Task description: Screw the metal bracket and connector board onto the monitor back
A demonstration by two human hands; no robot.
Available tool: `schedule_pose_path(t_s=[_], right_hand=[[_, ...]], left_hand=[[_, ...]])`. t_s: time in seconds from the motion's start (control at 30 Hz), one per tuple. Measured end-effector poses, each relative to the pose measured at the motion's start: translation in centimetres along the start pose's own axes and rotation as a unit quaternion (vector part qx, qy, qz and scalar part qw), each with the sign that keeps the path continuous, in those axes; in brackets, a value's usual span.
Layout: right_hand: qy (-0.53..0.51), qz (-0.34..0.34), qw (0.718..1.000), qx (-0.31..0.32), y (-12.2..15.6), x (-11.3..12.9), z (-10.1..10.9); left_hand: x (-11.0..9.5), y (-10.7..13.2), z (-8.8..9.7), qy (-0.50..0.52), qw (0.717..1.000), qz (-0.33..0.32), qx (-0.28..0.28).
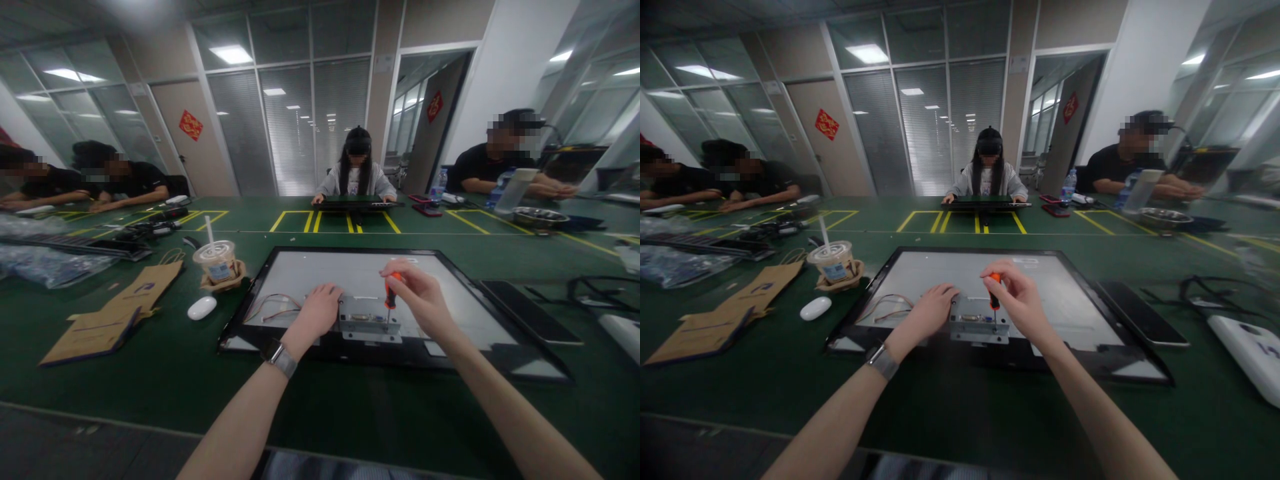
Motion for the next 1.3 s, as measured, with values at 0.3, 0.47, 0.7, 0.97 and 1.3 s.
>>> schedule_pose_path(t_s=[0.3,0.47,0.7,0.97,1.3], right_hand=[[-0.032,-0.009,0.999,0.009,0.0,-0.4,-0.6],[-0.015,-0.012,1.0,0.002,0.0,-0.4,-0.3],[-0.007,-0.012,1.0,0.026,-0.1,-0.1,-0.8],[-0.026,-0.025,0.999,0.02,0.0,-0.1,-0.8],[-0.003,-0.03,1.0,-0.002,0.2,-1.0,0.1]], left_hand=[[0.1,-0.1,-0.1,-0.002,1.0,0.006,0.008],[0.0,-0.1,0.0,-0.003,1.0,0.005,0.008],[0.2,-0.3,-0.3,0.005,1.0,0.005,0.008],[0.2,-0.4,-0.5,-0.003,1.0,-0.003,-0.003],[0.1,-0.2,-0.2,0.003,1.0,-0.001,0.003]])
Point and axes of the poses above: each hand's wrist, its own y-axis away from the middle knuckle, its own z-axis out of the back of the hand, x = y × z, the point moved 8 cm from there along -y, towards the middle knuckle, and after that the axes turned 15 degrees about x, right-handed, at the moved point
